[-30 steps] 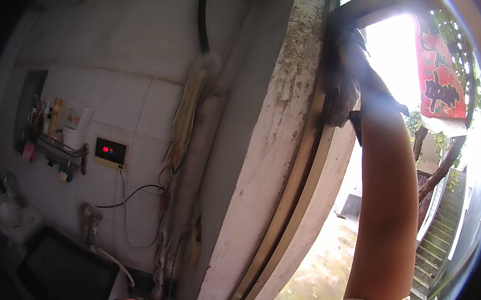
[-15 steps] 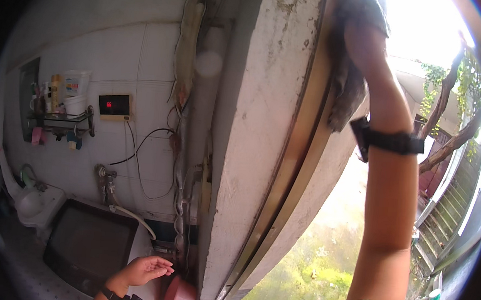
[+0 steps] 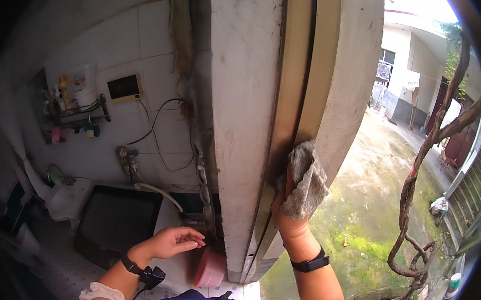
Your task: The person cleans the bathroom doorway and interior surfaces. They wipe the door frame and track with a cloth, rinse the cloth in the sink, and then wipe the wall tiles and surfaces around the sink and washing machine.
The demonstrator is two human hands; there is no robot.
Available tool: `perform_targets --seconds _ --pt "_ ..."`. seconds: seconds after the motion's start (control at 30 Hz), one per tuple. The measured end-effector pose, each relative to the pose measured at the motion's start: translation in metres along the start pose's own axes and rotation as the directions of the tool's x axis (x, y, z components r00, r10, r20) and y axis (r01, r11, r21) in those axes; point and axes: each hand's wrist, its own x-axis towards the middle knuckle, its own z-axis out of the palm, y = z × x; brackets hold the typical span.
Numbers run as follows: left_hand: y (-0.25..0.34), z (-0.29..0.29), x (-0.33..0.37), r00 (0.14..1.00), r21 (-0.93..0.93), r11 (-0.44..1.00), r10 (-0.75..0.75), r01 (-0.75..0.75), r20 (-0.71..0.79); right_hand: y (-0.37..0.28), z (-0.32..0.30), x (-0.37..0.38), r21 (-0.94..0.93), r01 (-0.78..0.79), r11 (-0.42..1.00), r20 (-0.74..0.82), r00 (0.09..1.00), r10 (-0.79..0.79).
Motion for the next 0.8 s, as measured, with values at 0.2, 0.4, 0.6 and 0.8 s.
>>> perform_targets --seconds 0.2,0.4,0.6,0.8 --pt "0.008 0.012 0.005 0.998 0.017 1.0 -0.006 0.005 0.064 0.016 -0.02 -0.017 0.111 0.028 0.993 0.138 0.99 -0.043" --pt "-0.006 0.006 -0.021 0.999 0.066 0.997 -0.028 0.03 -0.031 -0.014 -0.039 0.104 0.408 0.079 0.909 -0.038 0.997 -0.07" --pt "-0.013 -0.002 -0.029 0.997 0.052 0.999 -0.005 0.008 -0.074 -0.011 -0.052 0.259 0.594 0.072 0.801 -0.094 0.995 -0.019" --pt "-0.013 -0.002 -0.02 1.0 -0.004 1.0 0.007 -0.007 -0.025 -0.002 -0.048 0.289 0.451 0.107 0.886 -0.197 0.98 -0.018"
